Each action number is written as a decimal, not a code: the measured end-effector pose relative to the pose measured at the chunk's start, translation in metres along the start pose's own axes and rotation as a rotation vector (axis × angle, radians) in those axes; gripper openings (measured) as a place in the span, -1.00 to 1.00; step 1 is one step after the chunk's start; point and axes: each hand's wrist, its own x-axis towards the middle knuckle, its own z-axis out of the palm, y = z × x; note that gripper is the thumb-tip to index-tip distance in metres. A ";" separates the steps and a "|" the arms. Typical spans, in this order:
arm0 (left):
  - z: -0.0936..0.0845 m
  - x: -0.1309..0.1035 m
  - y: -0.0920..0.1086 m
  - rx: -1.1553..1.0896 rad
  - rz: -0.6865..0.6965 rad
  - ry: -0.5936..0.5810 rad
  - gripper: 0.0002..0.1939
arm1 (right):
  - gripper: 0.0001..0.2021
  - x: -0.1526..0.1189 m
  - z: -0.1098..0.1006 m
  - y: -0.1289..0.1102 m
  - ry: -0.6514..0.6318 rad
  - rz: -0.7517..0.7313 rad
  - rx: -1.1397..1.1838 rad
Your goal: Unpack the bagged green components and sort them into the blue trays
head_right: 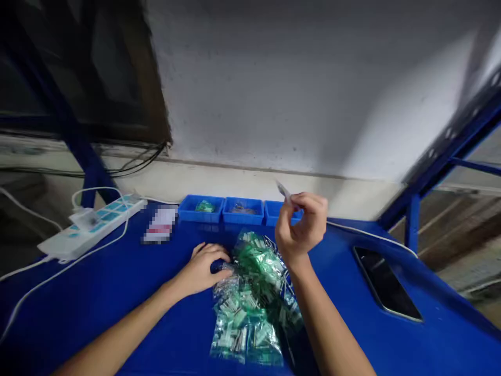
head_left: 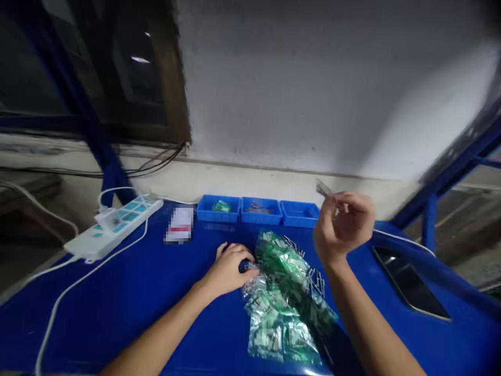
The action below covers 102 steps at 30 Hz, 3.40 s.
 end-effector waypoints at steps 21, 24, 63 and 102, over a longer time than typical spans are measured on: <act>-0.008 0.005 0.000 -0.168 -0.010 0.578 -0.92 | -0.99 -0.076 -0.008 -0.036 -1.008 1.164 0.402; -0.007 0.003 0.006 -0.088 0.034 0.584 -0.93 | -0.81 -0.073 -0.007 -0.047 -0.948 1.453 0.568; -0.008 0.007 0.008 -0.664 -0.157 0.183 -0.85 | -0.87 -0.088 -0.014 -0.052 -1.057 0.846 0.344; -0.004 -0.001 -0.009 0.075 0.166 -0.006 -0.61 | -0.76 -0.020 0.002 -0.002 -0.186 0.468 -0.229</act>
